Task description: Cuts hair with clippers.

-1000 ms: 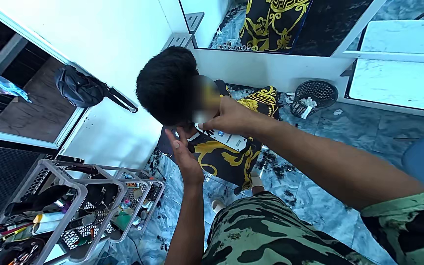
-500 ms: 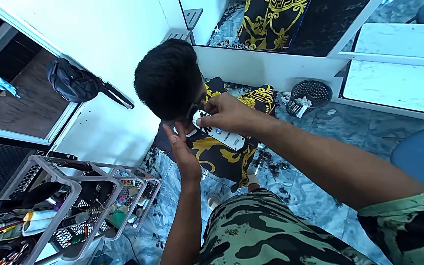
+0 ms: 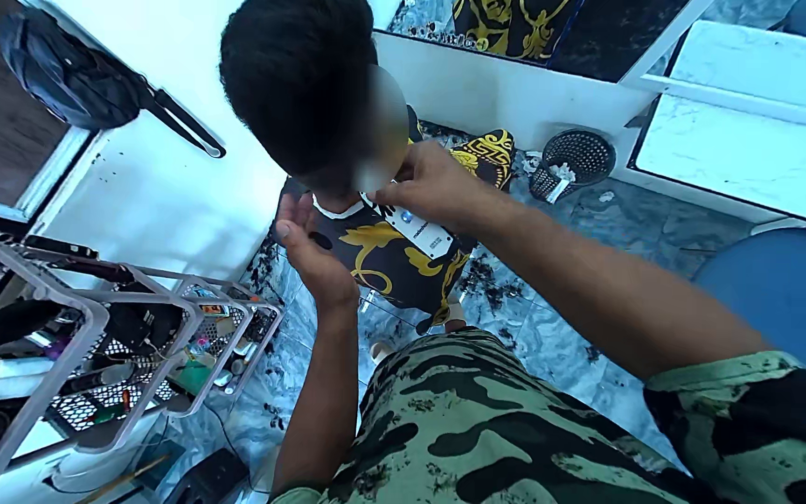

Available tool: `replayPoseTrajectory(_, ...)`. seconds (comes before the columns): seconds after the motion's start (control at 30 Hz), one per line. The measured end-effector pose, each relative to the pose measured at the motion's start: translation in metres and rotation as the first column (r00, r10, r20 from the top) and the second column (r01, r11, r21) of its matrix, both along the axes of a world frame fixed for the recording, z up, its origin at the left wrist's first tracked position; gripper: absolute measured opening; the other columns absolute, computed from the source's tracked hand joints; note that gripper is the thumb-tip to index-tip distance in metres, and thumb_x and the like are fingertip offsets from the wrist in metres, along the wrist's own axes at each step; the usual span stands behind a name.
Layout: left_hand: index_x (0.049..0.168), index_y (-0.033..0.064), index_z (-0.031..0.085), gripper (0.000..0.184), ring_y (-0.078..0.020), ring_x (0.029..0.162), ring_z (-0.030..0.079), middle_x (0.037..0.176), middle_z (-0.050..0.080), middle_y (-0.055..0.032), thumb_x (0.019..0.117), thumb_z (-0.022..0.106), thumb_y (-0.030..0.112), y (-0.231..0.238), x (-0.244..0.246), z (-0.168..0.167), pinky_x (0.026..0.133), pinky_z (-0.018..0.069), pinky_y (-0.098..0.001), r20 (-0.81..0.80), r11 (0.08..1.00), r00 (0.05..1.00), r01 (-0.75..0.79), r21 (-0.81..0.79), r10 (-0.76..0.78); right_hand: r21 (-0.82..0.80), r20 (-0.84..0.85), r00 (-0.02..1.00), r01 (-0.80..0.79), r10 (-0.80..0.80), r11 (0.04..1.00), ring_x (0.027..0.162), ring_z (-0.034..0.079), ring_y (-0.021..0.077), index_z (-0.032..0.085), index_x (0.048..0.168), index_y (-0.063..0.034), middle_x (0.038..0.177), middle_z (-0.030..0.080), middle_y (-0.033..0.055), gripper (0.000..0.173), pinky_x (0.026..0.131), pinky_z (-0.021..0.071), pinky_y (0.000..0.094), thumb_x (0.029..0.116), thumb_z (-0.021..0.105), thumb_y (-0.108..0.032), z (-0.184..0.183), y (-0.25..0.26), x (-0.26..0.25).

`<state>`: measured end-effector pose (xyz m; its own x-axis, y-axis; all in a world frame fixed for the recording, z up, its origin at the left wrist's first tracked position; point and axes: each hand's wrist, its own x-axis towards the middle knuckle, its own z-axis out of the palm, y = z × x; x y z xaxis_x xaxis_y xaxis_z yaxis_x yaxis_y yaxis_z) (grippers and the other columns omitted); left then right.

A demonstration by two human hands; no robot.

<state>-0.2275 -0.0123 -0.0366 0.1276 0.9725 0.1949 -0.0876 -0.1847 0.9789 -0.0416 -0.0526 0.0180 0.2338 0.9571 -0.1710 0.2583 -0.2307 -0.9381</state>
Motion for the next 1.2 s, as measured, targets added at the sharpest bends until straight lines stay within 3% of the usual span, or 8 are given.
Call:
replayPoseTrajectory(0.3, 0.166, 0.015, 0.005, 0.075, -0.0222, 0.152, 0.032, 0.168, 0.03, -0.0081, 0.1056, 0.004, 0.06, 0.004, 0.005, 0.007, 0.121, 0.0315, -0.0436, 0.111, 0.982, 0.98, 0.176, -0.069, -0.168, 0.031, -0.146, 0.986, 0.083, -0.077, 0.996, 0.074, 0.071, 0.0183, 0.065, 0.113, 0.0012, 0.089, 0.072, 0.0113, 0.033, 0.068, 0.0613, 0.0362, 0.0919, 0.077, -0.021, -0.005, 0.002, -0.011)
replayPoseTrajectory(0.43, 0.166, 0.0165, 0.003, 0.076, -0.0208, 0.152, 0.033, 0.168, 0.03, -0.0071, 0.1053, 0.005, 0.061, 0.005, 0.006, 0.008, 0.12, 0.0325, -0.0419, 0.116, 0.978, 0.977, 0.191, -0.086, -0.18, 0.125, -0.328, 0.943, 0.106, -0.06, 0.987, 0.076, 0.073, 0.0239, 0.059, 0.119, 0.0044, 0.096, 0.07, 0.0156, 0.034, 0.068, 0.0659, 0.0413, 0.0954, 0.073, -0.016, 0.006, 0.003, -0.014)
replayPoseTrajectory(0.57, 0.166, 0.0165, 0.003, 0.075, -0.0204, 0.153, 0.032, 0.169, 0.027, -0.0077, 0.1058, 0.006, 0.061, 0.005, 0.007, 0.009, 0.121, 0.0309, -0.0414, 0.111, 0.978, 0.978, 0.188, -0.085, -0.179, 0.053, -0.169, 0.983, 0.077, -0.067, 0.996, 0.072, 0.07, 0.0184, 0.065, 0.109, 0.0023, 0.086, 0.07, 0.0115, 0.03, 0.066, 0.0609, 0.0363, 0.0916, 0.077, -0.019, 0.002, 0.004, -0.014)
replayPoseTrajectory(0.7, 0.166, 0.0174, 0.004, 0.075, -0.0206, 0.152, 0.033, 0.168, 0.03, -0.0073, 0.1052, 0.006, 0.062, 0.006, 0.007, 0.008, 0.12, 0.0317, -0.0419, 0.109, 0.977, 0.977, 0.193, -0.095, -0.183, 0.107, -0.351, 0.934, 0.107, -0.063, 0.988, 0.072, 0.073, 0.0261, 0.059, 0.118, 0.0053, 0.092, 0.071, 0.0168, 0.033, 0.065, 0.0658, 0.042, 0.0965, 0.072, -0.016, 0.017, 0.005, -0.014)
replayPoseTrajectory(0.83, 0.166, 0.0163, 0.001, 0.075, -0.0218, 0.153, 0.03, 0.17, 0.024, -0.0082, 0.1056, 0.007, 0.061, 0.007, 0.007, 0.007, 0.122, 0.0303, -0.0431, 0.124, 0.975, 0.972, 0.209, -0.08, -0.198, 0.025, -0.202, 0.977, 0.075, -0.069, 0.997, 0.071, 0.071, 0.0209, 0.065, 0.109, 0.0028, 0.087, 0.071, 0.0133, 0.031, 0.066, 0.0625, 0.0383, 0.093, 0.076, -0.021, 0.01, 0.004, -0.013)
replayPoseTrajectory(0.97, 0.166, 0.0157, 0.002, 0.076, -0.021, 0.152, 0.032, 0.169, 0.027, -0.0083, 0.1054, 0.007, 0.061, 0.007, 0.007, 0.007, 0.121, 0.0318, -0.0414, 0.127, 0.977, 0.974, 0.2, -0.08, -0.189, 0.081, -0.369, 0.925, 0.123, -0.085, 0.989, 0.071, 0.073, 0.0275, 0.06, 0.116, 0.005, 0.091, 0.07, 0.0175, 0.032, 0.064, 0.0661, 0.0426, 0.097, 0.072, -0.017, 0.026, 0.004, -0.014)
replayPoseTrajectory(1.1, 0.166, 0.0152, 0.002, 0.076, -0.0223, 0.152, 0.033, 0.169, 0.027, -0.0085, 0.1055, 0.007, 0.061, 0.008, 0.006, 0.007, 0.121, 0.032, -0.0429, 0.132, 0.974, 0.97, 0.216, -0.073, -0.205, -0.004, -0.274, 0.959, 0.072, -0.071, 0.997, 0.069, 0.072, 0.0233, 0.065, 0.109, 0.0046, 0.087, 0.071, 0.0153, 0.029, 0.065, 0.0641, 0.0401, 0.0945, 0.075, -0.019, 0.019, 0.002, -0.013)
replayPoseTrajectory(1.2, 0.166, 0.0153, 0.003, 0.076, -0.0222, 0.151, 0.034, 0.167, 0.029, -0.0097, 0.1055, 0.006, 0.061, 0.01, 0.006, 0.004, 0.12, 0.0337, -0.0424, 0.133, 0.975, 0.971, 0.211, -0.068, -0.201, 0.058, -0.366, 0.927, 0.103, -0.075, 0.993, 0.07, 0.073, 0.0269, 0.061, 0.114, 0.0054, 0.091, 0.07, 0.0175, 0.03, 0.063, 0.0657, 0.0423, 0.0977, 0.071, -0.018, 0.03, 0.004, -0.01)
